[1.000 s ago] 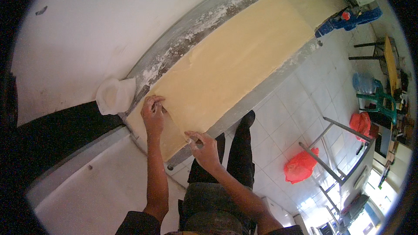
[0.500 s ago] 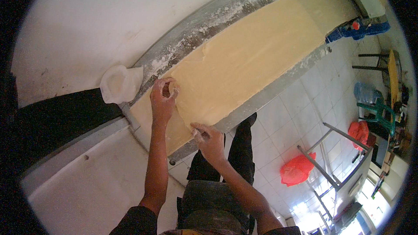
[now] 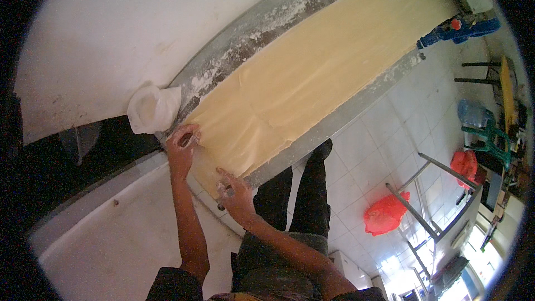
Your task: The person feeds a sheet of dough through a dough sheeter, repeatedly folding and rerunning it to thin and smooth the sheet. They sprinkle flour on the dough and the machine's feed tray to prevent sticking, then guide the sheet through the rollers and onto a metal table.
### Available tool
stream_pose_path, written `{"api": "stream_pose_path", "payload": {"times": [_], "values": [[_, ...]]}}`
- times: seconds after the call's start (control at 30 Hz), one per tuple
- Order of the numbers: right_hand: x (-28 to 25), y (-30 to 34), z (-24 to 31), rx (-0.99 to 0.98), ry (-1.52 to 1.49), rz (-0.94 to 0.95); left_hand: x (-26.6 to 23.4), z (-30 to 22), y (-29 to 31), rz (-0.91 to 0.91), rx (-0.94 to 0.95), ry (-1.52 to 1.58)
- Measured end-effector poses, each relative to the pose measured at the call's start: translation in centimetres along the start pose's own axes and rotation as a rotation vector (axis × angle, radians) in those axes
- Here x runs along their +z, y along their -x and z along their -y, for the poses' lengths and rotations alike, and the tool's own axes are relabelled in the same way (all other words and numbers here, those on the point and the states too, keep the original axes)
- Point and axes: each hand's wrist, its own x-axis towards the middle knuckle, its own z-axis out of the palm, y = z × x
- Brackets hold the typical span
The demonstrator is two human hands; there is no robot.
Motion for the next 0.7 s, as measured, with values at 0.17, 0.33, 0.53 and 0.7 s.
{"api": "stream_pose_path", "payload": {"times": [0.17,0.33,0.53,0.7], "values": [[0.7,1.2,-0.3,-0.062,0.055,0.074,-0.6,1.0,1.9,-0.086,-0.064,0.039],[-5.1,4.5,-0.2,-0.105,-0.017,0.154,-1.1,-2.7,6.7,-0.017,-0.208,0.066],[-20.8,9.4,-1.1,-0.054,0.062,0.054,7.1,-8.4,14.1,0.340,-0.251,0.384],[-34.7,13.1,-4.4,0.178,0.171,-0.066,22.1,-8.1,19.8,0.594,-0.379,0.317]]}}
